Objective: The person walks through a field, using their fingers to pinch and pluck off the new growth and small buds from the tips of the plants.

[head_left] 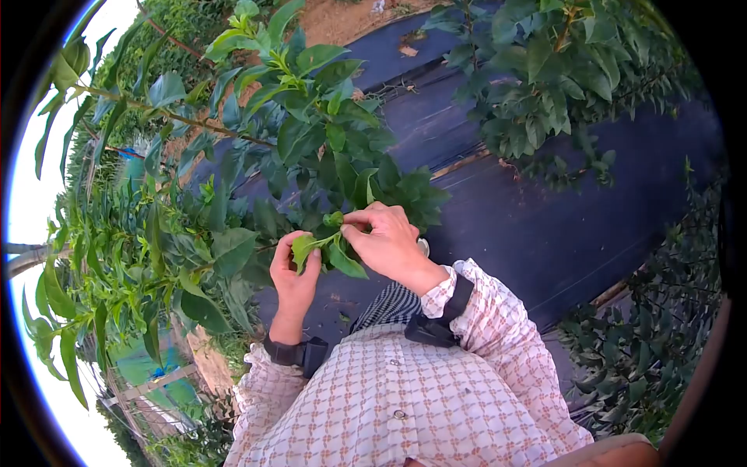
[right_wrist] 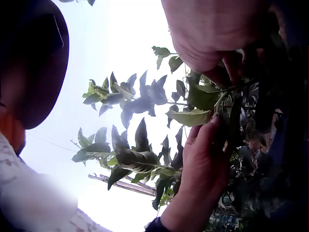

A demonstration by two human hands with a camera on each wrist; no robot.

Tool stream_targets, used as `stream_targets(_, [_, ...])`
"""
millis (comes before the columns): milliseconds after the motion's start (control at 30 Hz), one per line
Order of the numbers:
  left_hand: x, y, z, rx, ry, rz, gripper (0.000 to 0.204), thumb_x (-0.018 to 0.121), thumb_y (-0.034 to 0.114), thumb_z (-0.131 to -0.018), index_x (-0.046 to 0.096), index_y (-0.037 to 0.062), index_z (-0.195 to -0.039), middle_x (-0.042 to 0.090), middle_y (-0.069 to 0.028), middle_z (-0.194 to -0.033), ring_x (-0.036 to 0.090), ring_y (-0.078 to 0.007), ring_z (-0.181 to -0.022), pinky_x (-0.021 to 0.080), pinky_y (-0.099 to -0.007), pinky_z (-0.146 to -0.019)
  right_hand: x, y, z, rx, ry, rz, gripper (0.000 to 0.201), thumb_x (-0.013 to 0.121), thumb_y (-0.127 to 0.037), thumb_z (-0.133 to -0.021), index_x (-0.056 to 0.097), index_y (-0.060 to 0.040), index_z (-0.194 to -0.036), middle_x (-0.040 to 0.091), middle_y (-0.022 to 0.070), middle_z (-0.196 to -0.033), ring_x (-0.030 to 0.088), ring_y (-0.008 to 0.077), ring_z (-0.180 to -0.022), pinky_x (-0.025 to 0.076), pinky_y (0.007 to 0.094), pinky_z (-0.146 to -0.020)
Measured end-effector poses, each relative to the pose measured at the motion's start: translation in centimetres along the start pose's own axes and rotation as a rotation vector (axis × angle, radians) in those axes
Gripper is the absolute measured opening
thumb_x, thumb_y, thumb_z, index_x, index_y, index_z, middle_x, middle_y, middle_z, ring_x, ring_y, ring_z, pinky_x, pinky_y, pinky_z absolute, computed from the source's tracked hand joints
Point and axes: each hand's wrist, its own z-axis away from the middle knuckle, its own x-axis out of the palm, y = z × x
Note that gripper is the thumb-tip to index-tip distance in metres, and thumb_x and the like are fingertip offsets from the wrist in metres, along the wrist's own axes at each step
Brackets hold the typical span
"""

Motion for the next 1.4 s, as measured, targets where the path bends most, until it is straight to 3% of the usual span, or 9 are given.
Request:
stream_targets(333, [0.2, 0.3, -0.1, 0.008, 0.001, -0.034, 0.027, 0.067, -0.001, -0.088, 0.06, 0.0021, -0.114, 0.063, -0.0016, -0.106, 0.058, -0.0093, -0.096, 0.048, -0.0251, -0.086, 0.3, 0.9, 0.0, -0.014, 0.031, -0.213, 0.022, 0.074, -0.028, -0.084, 0.077, -0.0113, -0.098, 0.068, 0.0024, -0.092, 0.062, 0.0189, -0.091, 0.047, 0.0339, -0.082])
stream_targets(500, [0.6, 1.3, -0.4, 0.029, -0.024, -0.053, 0.024, 0.065, -0.003, -0.086, 0.062, 0.0023, -0.11, 0.063, -0.0026, -0.103, 0.058, -0.0117, -0.094, 0.047, -0.0262, -0.086, 0.3, 1.0, 0.6, -0.027, 0.076, -0.253, 0.02, 0.075, -0.025, -0.085, 0.077, -0.0109, -0.098, 0.068, 0.0028, -0.093, 0.063, 0.0182, -0.09, 0.048, 0.032, -0.084])
stream_targets(700, [-0.1, 4.3, -2.3, 0.334, -0.203, -0.289, 0.028, 0.071, 0.0, -0.075, 0.064, 0.0017, -0.102, 0.062, -0.0073, -0.098, 0.06, -0.0201, -0.091, 0.046, -0.0302, -0.085, 0.5, 1.0, 1.0, -0.1, 0.134, -0.262, 0.018, 0.074, -0.023, -0.085, 0.077, -0.011, -0.098, 0.069, 0.0029, -0.093, 0.063, 0.0194, -0.095, 0.048, 0.0321, -0.086])
stream_targets(800, [-0.3, 6.1, -2.9, 0.4, -0.263, -0.178, 0.03, 0.075, 0.007, -0.072, 0.064, 0.0036, -0.099, 0.063, -0.0066, -0.098, 0.06, -0.0214, -0.09, 0.044, -0.0334, -0.086, 0.5, 0.9, 1.5, -0.141, 0.181, -0.202, 0.016, 0.074, -0.022, -0.084, 0.076, -0.0112, -0.096, 0.069, 0.0031, -0.093, 0.063, 0.0211, -0.095, 0.049, 0.0334, -0.085])
stream_targets(933, [2.2, 8.9, -2.9, 0.292, -0.142, -0.611, 0.033, 0.077, 0.014, -0.072, 0.065, 0.0098, -0.102, 0.064, -0.0032, -0.09, 0.06, -0.0228, -0.088, 0.039, -0.0379, -0.088, 0.8, 0.7, 2.0, -0.167, 0.246, -0.188, 0.015, 0.072, -0.022, -0.082, 0.076, -0.0123, -0.092, 0.069, 0.002, -0.09, 0.06, 0.0245, -0.098, 0.044, 0.0379, -0.084])
stream_targets(1033, [2.6, 9.0, -3.1, 0.41, -0.185, -0.815, 0.037, 0.078, 0.015, -0.073, 0.065, 0.0122, -0.108, 0.064, -0.002, -0.086, 0.06, -0.0212, -0.084, 0.037, -0.0378, -0.089, 0.8, 0.8, 2.1, -0.165, 0.277, -0.185, 0.015, 0.071, -0.021, -0.083, 0.074, -0.0116, -0.093, 0.068, 0.0022, -0.09, 0.06, 0.0247, -0.098, 0.044, 0.0395, -0.084])
stream_targets(1167, [2.6, 7.9, -3.4, 0.503, -0.169, -0.808, 0.021, 0.076, 0.012, -0.075, 0.071, 0.0123, -0.096, 0.064, -0.0018, -0.083, 0.062, -0.0218, -0.082, 0.038, -0.0378, -0.088, 0.4, 0.4, 2.6, -0.192, 0.287, -0.132, 0.013, 0.07, -0.019, -0.084, 0.072, -0.0105, -0.094, 0.067, 0.0033, -0.09, 0.06, 0.025, -0.096, 0.045, 0.0397, -0.082])
stream_targets(1267, [2.5, 7.3, -3.7, 0.424, -0.186, -0.681, 0.011, 0.075, 0.012, -0.077, 0.072, 0.0102, -0.088, 0.065, -0.0027, -0.082, 0.062, -0.023, -0.083, 0.038, -0.0373, -0.088, 0.4, 0.1, 2.8, -0.235, 0.309, -0.077, 0.012, 0.071, -0.017, -0.084, 0.071, -0.0083, -0.093, 0.067, 0.0054, -0.089, 0.062, 0.0257, -0.092, 0.049, 0.0382, -0.079])
stream_targets(1400, [2.4, 5.8, -3.7, 0.187, -0.188, -0.434, 0.007, 0.072, 0.008, -0.08, 0.071, 0.0064, -0.087, 0.066, -0.004, -0.082, 0.062, -0.0182, -0.077, 0.044, -0.0329, -0.078, 0.7, 0.6, 2.6, -0.212, 0.27, -0.097, 0.012, 0.068, -0.017, -0.087, 0.07, -0.0081, -0.095, 0.067, 0.0059, -0.09, 0.062, 0.0264, -0.093, 0.049, 0.0389, -0.078])
